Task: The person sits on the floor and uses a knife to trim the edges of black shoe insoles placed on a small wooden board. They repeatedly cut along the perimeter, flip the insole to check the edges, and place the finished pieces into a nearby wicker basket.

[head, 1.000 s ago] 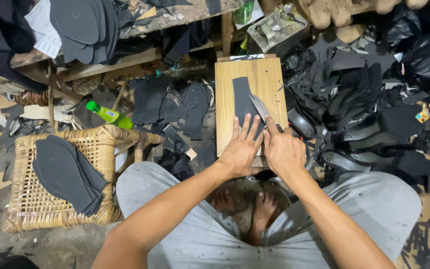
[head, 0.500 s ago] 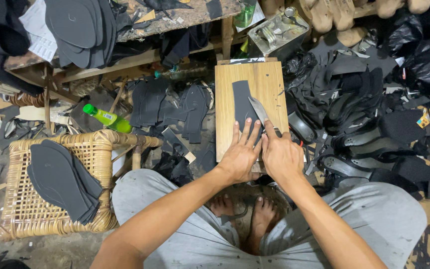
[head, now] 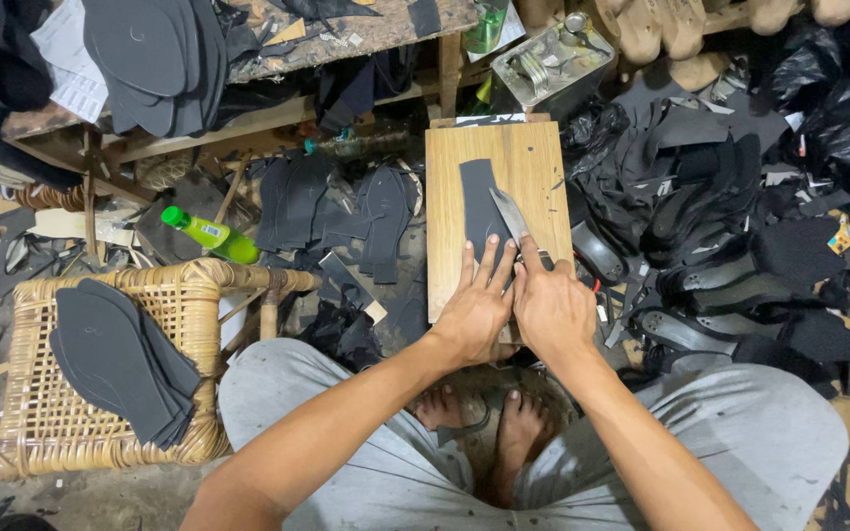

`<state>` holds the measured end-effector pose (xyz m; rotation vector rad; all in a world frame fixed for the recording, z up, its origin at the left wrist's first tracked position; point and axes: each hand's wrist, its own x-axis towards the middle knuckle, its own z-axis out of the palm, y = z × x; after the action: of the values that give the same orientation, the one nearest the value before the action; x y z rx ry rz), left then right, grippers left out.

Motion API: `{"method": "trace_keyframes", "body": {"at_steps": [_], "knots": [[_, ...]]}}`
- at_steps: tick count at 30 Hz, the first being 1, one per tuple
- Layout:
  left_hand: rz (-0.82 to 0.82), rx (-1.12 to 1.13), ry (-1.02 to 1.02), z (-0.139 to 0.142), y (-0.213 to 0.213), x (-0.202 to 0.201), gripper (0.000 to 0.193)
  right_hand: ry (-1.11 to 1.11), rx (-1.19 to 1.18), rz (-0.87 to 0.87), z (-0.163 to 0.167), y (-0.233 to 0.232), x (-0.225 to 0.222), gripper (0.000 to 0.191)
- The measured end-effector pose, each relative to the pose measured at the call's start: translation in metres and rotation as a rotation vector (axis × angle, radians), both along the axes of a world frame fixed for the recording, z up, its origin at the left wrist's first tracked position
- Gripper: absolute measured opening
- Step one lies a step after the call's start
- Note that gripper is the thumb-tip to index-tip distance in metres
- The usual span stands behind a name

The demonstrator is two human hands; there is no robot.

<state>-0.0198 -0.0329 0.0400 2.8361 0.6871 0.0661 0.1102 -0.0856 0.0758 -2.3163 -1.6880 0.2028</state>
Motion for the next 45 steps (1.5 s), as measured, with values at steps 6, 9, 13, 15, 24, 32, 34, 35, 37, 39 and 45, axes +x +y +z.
{"method": "trace_keyframes", "body": {"at_steps": [6, 9, 13, 15, 24, 32, 34, 35, 37, 39, 45], "knots": [[0.002, -0.010, 0.038, 0.004, -0.001, 0.001, 0.122, 0.004, -0.020, -0.021, 0.002, 0.004, -0.002, 0.049], [0.000, -0.005, 0.030, 0.004, -0.001, 0.001, 0.124, -0.008, -0.027, -0.021, 0.002, 0.006, -0.003, 0.049], [0.002, -0.022, 0.008, 0.004, 0.000, 0.000, 0.126, -0.022, -0.019, -0.008, -0.002, 0.009, -0.002, 0.048], [0.002, -0.025, 0.010, 0.004, 0.000, 0.000, 0.127, -0.029, -0.014, -0.008, -0.004, 0.011, -0.001, 0.048], [0.004, -0.040, 0.005, 0.004, -0.001, 0.000, 0.120, -0.047, -0.032, -0.017, -0.005, 0.018, -0.003, 0.047], [-0.003, -0.051, -0.031, -0.001, -0.001, 0.000, 0.114, -0.042, -0.011, -0.011, -0.002, 0.024, -0.004, 0.049], [-0.002, -0.053, -0.024, -0.002, 0.000, 0.000, 0.112, -0.041, -0.034, -0.006, -0.001, 0.026, -0.004, 0.049], [-0.003, -0.057, -0.020, -0.003, -0.001, 0.000, 0.110, -0.039, -0.049, -0.004, -0.001, 0.027, -0.004, 0.049], [-0.003, -0.061, -0.048, -0.004, -0.001, -0.001, 0.109, -0.033, -0.031, 0.002, -0.001, 0.028, -0.004, 0.049], [-0.004, -0.062, -0.068, -0.005, -0.001, -0.001, 0.111, -0.024, -0.025, 0.001, -0.001, 0.029, -0.004, 0.049], [-0.001, -0.053, -0.037, -0.003, 0.000, 0.000, 0.115, -0.015, -0.025, 0.001, -0.005, 0.037, -0.004, 0.050]]}}
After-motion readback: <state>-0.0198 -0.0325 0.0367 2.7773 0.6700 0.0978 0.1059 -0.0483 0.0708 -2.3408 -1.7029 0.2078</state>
